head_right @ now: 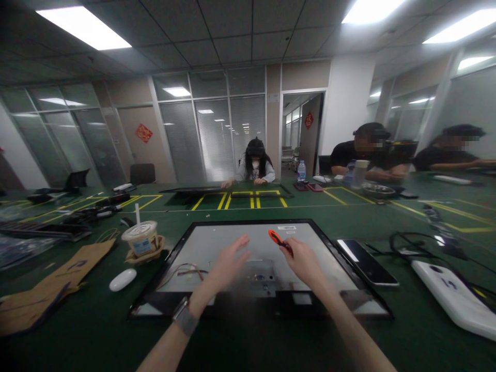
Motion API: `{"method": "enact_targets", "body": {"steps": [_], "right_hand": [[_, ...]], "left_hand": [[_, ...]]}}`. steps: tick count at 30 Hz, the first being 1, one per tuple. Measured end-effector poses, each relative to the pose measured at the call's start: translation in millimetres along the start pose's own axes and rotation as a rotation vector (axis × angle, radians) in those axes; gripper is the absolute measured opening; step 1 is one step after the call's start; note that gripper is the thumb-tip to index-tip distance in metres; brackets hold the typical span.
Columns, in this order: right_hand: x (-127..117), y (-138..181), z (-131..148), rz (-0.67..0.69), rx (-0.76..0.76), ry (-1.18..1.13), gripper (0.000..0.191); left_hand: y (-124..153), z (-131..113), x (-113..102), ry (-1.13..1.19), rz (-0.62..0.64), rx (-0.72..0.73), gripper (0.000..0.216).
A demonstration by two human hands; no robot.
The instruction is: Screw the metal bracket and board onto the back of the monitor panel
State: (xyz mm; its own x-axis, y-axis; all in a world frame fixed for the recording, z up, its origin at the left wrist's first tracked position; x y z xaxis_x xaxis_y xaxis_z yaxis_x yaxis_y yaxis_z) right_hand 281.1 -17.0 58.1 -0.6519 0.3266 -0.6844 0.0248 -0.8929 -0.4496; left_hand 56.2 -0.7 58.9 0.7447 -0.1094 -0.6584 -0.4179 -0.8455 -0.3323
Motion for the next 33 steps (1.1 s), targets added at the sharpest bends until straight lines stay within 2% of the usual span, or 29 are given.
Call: {"method": "enact_targets", "body": {"steps": [3, 5, 7, 9, 11, 14, 16, 17, 19, 21, 23, 27, 30, 33], "right_hand": [[22, 8, 44, 0.035, -0.161, -0.308, 0.029], [33, 16, 67, 0.099, -0.206, -0.418, 0.027], [36, 20, 80, 0.126, -0.211, -0.506, 0.027], [31, 18, 79, 0.112, -0.210, -0.529, 0.029], [22, 8, 64, 0.060, -0.207, -0.506, 0.034], [14, -13, 26, 0.004, -0.150, -0.443, 0.036], [15, -23, 5, 0.022, -0.082, -0.398, 0.043], [19, -25, 0, 0.076, -0.059, -0.405, 0.046], [30, -21, 1, 0.272, -0.024, -0.478, 0.051], [39, -9, 13, 0.466, -0.029, -0.497, 0.061], [43, 4, 26, 0.591, -0.049, -0.485, 0.070], [42, 18, 30, 0.653, -0.022, -0.521, 0.066], [45, 21, 21, 0.678, 0.012, -0.585, 0.067], [49, 20, 17, 0.675, 0.007, -0.629, 0.068]], "left_hand": [[1, -5, 17, 0.391, 0.023, -0.037, 0.061], [2, -11, 21, 0.539, -0.023, -0.010, 0.055], [3, -16, 17, 0.613, -0.102, -0.010, 0.042], [3, -22, 6, 0.650, -0.132, -0.001, 0.039], [1, -25, -14, 0.612, -0.210, -0.004, 0.045], [-3, -30, -50, 0.411, -0.361, 0.112, 0.043], [-4, -30, -64, 0.272, -0.436, 0.174, 0.041], [-3, -28, -67, 0.245, -0.474, 0.176, 0.040], [-1, -20, -65, 0.242, -0.526, 0.154, 0.036], [3, -13, -56, 0.257, -0.512, 0.150, 0.036], [8, -8, -45, 0.263, -0.493, 0.139, 0.035], [18, -8, -40, 0.139, -0.541, 0.202, 0.031], [26, -15, -46, -0.052, -0.675, 0.317, 0.028], [30, -17, -49, -0.155, -0.767, 0.369, 0.026]]}}
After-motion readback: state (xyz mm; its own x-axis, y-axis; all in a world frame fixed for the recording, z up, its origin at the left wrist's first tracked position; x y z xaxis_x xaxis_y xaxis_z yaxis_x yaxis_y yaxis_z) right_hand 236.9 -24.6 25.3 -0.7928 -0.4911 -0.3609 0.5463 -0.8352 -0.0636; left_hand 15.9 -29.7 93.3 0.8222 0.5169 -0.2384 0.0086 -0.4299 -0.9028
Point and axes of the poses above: each hand's wrist, its own y-axis away from the middle knuckle, its own x-axis out of the palm, z = x × y, the point moved 5 cm from there along -y, towards the middle knuckle, and after that the axes turned 12 degrees about -y, right-handed, at the moved point
